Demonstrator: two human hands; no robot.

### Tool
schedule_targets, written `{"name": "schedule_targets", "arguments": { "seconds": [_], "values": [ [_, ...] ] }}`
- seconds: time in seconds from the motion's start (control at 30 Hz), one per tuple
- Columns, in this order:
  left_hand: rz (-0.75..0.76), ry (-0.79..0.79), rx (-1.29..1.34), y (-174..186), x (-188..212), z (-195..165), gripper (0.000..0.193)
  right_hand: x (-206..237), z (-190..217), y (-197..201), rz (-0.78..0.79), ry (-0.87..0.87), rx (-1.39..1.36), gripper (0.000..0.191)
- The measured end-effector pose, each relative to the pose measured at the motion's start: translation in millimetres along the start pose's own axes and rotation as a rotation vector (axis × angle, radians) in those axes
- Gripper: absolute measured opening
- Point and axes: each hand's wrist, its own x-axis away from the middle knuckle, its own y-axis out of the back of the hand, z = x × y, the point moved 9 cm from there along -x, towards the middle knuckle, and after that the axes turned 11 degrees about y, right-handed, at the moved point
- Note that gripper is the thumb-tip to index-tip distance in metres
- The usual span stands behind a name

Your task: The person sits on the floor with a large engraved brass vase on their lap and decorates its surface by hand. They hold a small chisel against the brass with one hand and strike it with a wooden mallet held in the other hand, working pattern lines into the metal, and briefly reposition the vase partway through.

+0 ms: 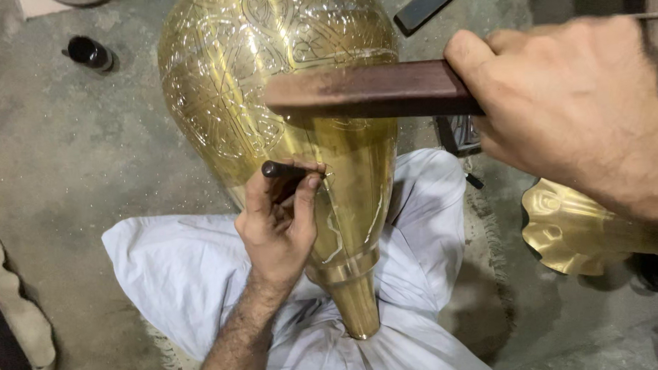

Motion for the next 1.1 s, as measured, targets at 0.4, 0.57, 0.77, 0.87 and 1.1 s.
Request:
{"name": "schedule_targets", "arguments": {
  "seconds": [0.4, 0.57, 0.77, 0.87, 1.1],
  "values": [
    [0.099, 0.036, 0.012, -3, -1, 20, 0.042, -12, 16, 83, -0.301, 0.156, -0.384, 0.031],
    [0.148, -0.046, -0.351, -5, -17, -2, 0.03, -2, 9, 36, -0.357, 0.12, -0.355, 0.031],
    [0.368, -0.112, -0.326, -18, -31, -19, 0.033, 21, 1, 1, -0.461, 0.051, -0.559, 0.036],
    [0.442, -0.093, -0.425, -25, -36, -20, 0.035, 26, -3, -27, -0.456, -0.077, -0.793, 0.033],
    [0.668, -0.114, -0.502, -44, -47, -31, 0.036, 68, 6, -93, -0.611, -0.129, -0.742, 0.03]
  ]
}}
